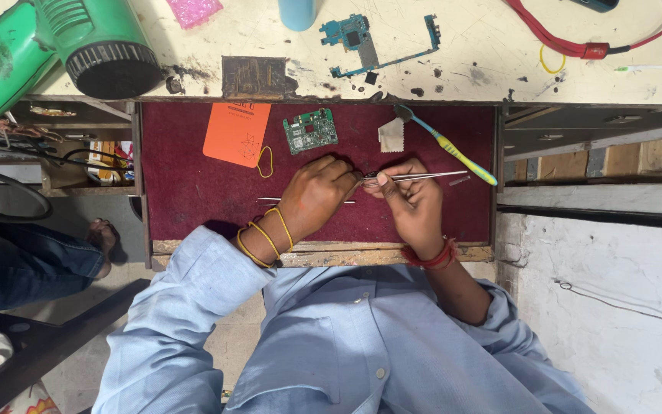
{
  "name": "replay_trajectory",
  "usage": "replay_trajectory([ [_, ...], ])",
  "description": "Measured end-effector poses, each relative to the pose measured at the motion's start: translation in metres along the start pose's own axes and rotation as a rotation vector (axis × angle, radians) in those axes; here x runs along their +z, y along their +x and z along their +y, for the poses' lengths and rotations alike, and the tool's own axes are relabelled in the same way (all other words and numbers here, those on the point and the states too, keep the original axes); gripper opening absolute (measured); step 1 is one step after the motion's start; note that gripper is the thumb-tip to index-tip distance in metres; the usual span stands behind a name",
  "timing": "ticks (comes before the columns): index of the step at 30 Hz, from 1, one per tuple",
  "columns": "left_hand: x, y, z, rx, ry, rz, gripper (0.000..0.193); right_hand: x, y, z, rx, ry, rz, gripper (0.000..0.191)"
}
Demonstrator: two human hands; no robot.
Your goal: The person uses tweezers to handle a small circuit board, then uses a hot air rework station to heat the board while manipulating components with tweezers. They then use a toothbrush to clean the board surface.
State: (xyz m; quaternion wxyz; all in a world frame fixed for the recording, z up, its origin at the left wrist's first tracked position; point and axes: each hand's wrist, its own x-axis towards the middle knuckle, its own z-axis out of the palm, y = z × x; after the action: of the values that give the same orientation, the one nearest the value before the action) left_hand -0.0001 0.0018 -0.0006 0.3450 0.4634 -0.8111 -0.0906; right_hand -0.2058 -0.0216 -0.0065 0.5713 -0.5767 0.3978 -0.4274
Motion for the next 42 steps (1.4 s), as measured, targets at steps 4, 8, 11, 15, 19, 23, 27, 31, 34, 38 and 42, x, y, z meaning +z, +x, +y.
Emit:
replay_trajectory([
  [4,0.0,0.001,0.0,-0.012,-0.009,0.008,0.015,-0.007,0.002,0.008,0.042,0.041,-0.026,0.019],
  [8,-0.001,0.001,0.0,-0.025,-0.028,0.008,0.016,-0.012,0.003,0.011,0.102,0.115,-0.046,0.018],
  [11,-0.002,0.002,0.0,-0.03,-0.046,0.012,0.016,-0.013,0.004,0.013,0.123,0.161,-0.05,0.017],
  [15,-0.002,0.004,0.0,-0.034,-0.051,0.022,0.016,-0.015,0.005,0.014,0.163,0.206,-0.038,0.017],
  [19,-0.003,0.005,0.001,-0.063,-0.061,0.026,0.016,-0.013,0.002,0.014,0.106,0.169,-0.016,0.018],
  [23,-0.003,0.004,0.002,-0.067,-0.055,0.031,0.016,-0.01,0.0,0.014,0.042,0.116,0.013,0.02],
  [27,-0.003,0.004,0.001,-0.052,-0.054,0.033,0.016,-0.007,-0.001,0.012,-0.004,0.064,0.019,0.021],
  [31,-0.004,0.004,0.003,-0.064,-0.051,0.025,0.016,-0.003,-0.002,0.006,-0.049,-0.018,0.051,0.02],
  [34,-0.003,0.003,0.003,-0.05,-0.039,0.026,0.015,0.001,-0.006,0.001,-0.07,-0.164,0.065,0.017],
  [38,-0.003,0.003,0.003,-0.033,-0.028,0.02,0.015,0.004,-0.012,-0.004,-0.084,-0.432,0.096,0.012],
  [42,-0.003,0.003,0.004,-0.044,-0.017,0.024,0.015,0.003,-0.015,-0.006,-0.208,-0.264,0.102,0.012],
])
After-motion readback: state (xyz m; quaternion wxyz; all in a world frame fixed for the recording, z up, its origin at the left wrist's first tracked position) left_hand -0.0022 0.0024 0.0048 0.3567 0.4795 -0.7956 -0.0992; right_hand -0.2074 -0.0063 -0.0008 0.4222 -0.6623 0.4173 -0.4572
